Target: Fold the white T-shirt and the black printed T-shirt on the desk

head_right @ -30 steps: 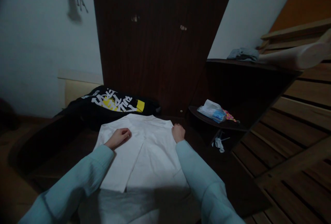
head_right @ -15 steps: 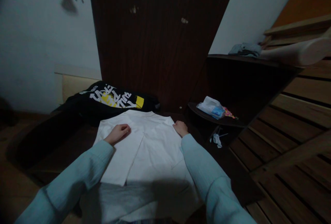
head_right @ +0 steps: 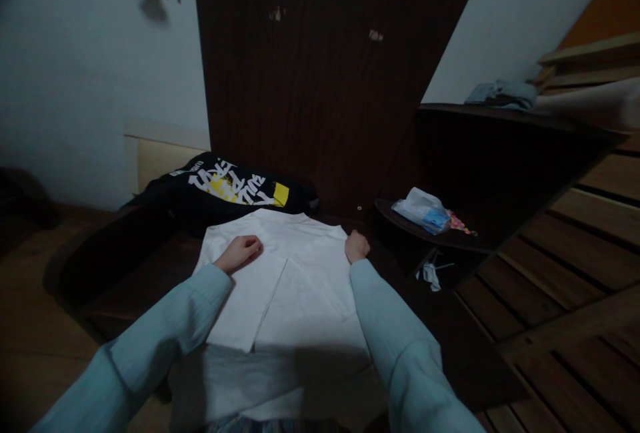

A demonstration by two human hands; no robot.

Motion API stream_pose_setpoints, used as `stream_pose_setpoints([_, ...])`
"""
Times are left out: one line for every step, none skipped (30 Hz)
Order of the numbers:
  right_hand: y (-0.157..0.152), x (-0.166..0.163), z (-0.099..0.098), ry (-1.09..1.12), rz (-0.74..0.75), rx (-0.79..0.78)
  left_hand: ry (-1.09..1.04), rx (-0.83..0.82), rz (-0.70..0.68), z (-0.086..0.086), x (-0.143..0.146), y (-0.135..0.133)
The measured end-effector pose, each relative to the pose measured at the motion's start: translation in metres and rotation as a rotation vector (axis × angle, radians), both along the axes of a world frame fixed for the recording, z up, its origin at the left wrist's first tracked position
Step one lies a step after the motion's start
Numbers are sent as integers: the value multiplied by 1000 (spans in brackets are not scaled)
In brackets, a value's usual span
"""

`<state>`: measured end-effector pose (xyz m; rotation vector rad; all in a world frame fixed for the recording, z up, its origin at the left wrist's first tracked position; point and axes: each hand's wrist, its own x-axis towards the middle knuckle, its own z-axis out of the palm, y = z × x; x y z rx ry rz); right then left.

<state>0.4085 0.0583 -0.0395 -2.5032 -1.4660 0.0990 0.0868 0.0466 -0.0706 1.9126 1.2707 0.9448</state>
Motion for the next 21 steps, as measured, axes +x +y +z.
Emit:
stream_pose_setpoints([-1, 0, -1, 2, 6, 16, -4, 1, 3, 0, 0, 0])
stream_pose_setpoints([-2, 1, -1, 10, 10, 26, -8, 3, 4, -1, 0, 0])
stream_pose_setpoints([-2, 3, -1, 26, 12, 30, -9, 5, 2, -1, 0, 0])
stream_pose_setpoints([-2, 6, 1, 50, 18, 31, -8, 8, 1, -1, 0, 0])
stream_pose_setpoints([-2, 11, 4, 80, 32, 31, -6, 12, 2, -1, -1, 1])
stream_pose_setpoints([-3, 16, 7, 114, 54, 32, -1, 16, 1, -1, -1, 1])
stream_pose_setpoints([-5, 23, 11, 147, 83, 34, 4, 21, 2, -1, -1, 1])
stream_pose_setpoints([-10, 30, 14, 176, 113, 35, 12, 25, 2, 0, -1, 1])
stream_pose_setpoints([-16, 39, 18, 212, 144, 36, 21, 30, 1, 0, -1, 1])
stream_pose_setpoints([-25, 48, 20, 257, 177, 31, 31, 33, -1, 1, -1, 1])
stream_pose_setpoints([-37, 57, 21, 306, 212, 24, 41, 36, -5, 1, -1, 1])
stream_pose_setpoints([-51, 67, 20, 379, 257, 20, 50, 38, -7, 2, -1, 0])
stream_pose_setpoints([-66, 76, 18, 447, 307, 14, 57, 40, -7, 2, -1, 0])
stream_pose_setpoints([-83, 85, 15, 488, 355, 18, 61, 40, -6, 3, 0, 0])
stream_pose_setpoints([-99, 92, 12, 515, 390, 30, 64, 38, -4, 3, 0, 0])
stream_pose_setpoints([-116, 98, 8, 524, 412, 29, 67, 34, -1, 3, 1, -1])
stream_pose_setpoints([-132, 103, 5, 513, 407, 20, 70, 28, 3, 4, 1, -1])
stream_pose_setpoints([-146, 105, 1, 488, 391, 3, 75, 22, 9, 4, 1, -1])
stream_pose_setpoints([-159, 106, -1, 454, 368, -4, 82, 19, 15, 5, 1, -2])
stream_pose_setpoints([-170, 105, -3, 417, 346, -4, 91, 19, 19, 6, 1, -3])
stream_pose_setpoints([-179, 103, -5, 383, 330, -1, 98, 24, 22, 6, 1, -3])
